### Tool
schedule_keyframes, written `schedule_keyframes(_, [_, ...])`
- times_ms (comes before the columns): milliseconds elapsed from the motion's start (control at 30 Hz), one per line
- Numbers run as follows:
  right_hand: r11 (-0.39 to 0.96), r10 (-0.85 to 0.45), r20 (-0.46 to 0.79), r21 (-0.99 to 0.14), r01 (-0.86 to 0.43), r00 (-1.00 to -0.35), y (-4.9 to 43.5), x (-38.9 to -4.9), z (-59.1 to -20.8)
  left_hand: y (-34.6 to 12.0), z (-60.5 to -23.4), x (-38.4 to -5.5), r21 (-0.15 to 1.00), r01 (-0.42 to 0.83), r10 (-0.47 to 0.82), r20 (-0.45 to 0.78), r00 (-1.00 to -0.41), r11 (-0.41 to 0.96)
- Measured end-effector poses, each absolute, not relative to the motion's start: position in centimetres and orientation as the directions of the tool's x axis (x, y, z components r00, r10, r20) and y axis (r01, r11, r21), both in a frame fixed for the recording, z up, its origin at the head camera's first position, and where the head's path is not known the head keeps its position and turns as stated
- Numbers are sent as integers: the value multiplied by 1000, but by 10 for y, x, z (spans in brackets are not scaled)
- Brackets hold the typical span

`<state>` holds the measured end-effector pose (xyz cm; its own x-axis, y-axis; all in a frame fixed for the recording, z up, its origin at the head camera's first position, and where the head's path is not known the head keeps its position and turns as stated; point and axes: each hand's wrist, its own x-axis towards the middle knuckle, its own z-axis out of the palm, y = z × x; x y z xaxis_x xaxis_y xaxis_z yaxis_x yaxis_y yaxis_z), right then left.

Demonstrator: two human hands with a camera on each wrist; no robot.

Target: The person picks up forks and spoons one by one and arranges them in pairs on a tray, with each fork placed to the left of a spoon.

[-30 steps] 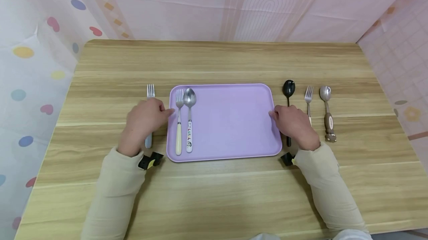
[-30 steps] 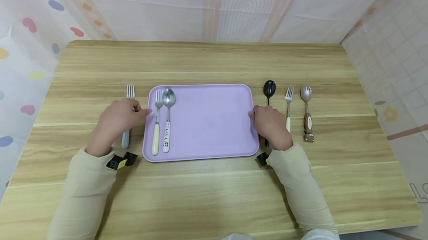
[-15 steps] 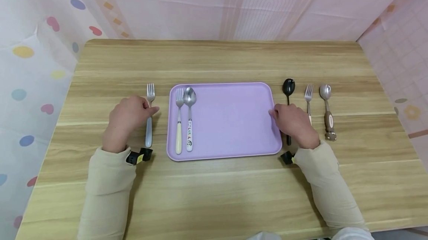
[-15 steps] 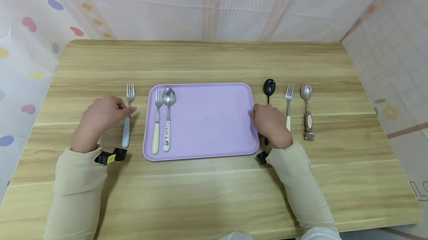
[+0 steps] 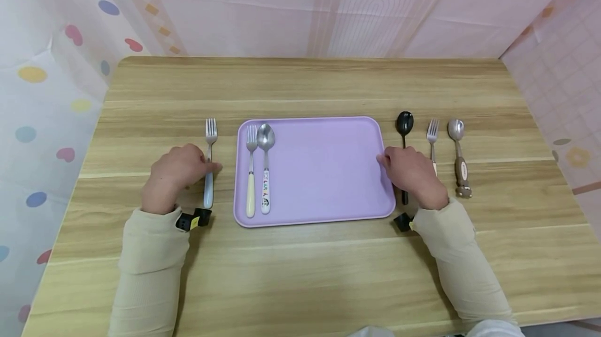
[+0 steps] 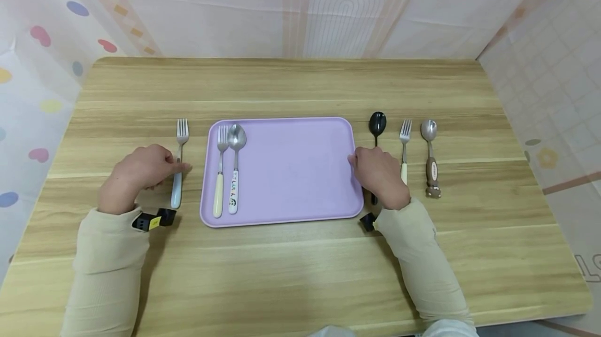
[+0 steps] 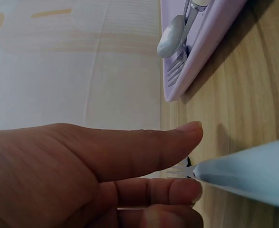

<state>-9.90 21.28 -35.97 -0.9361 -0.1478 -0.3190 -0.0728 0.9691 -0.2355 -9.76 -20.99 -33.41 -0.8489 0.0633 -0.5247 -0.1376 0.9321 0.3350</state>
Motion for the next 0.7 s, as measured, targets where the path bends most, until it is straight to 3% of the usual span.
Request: schedule_keyframes(700, [967, -158, -320, -240, -82, -934, 212, -99, -359, -209, -342, -101, 324, -93, 92, -512, -854, 942])
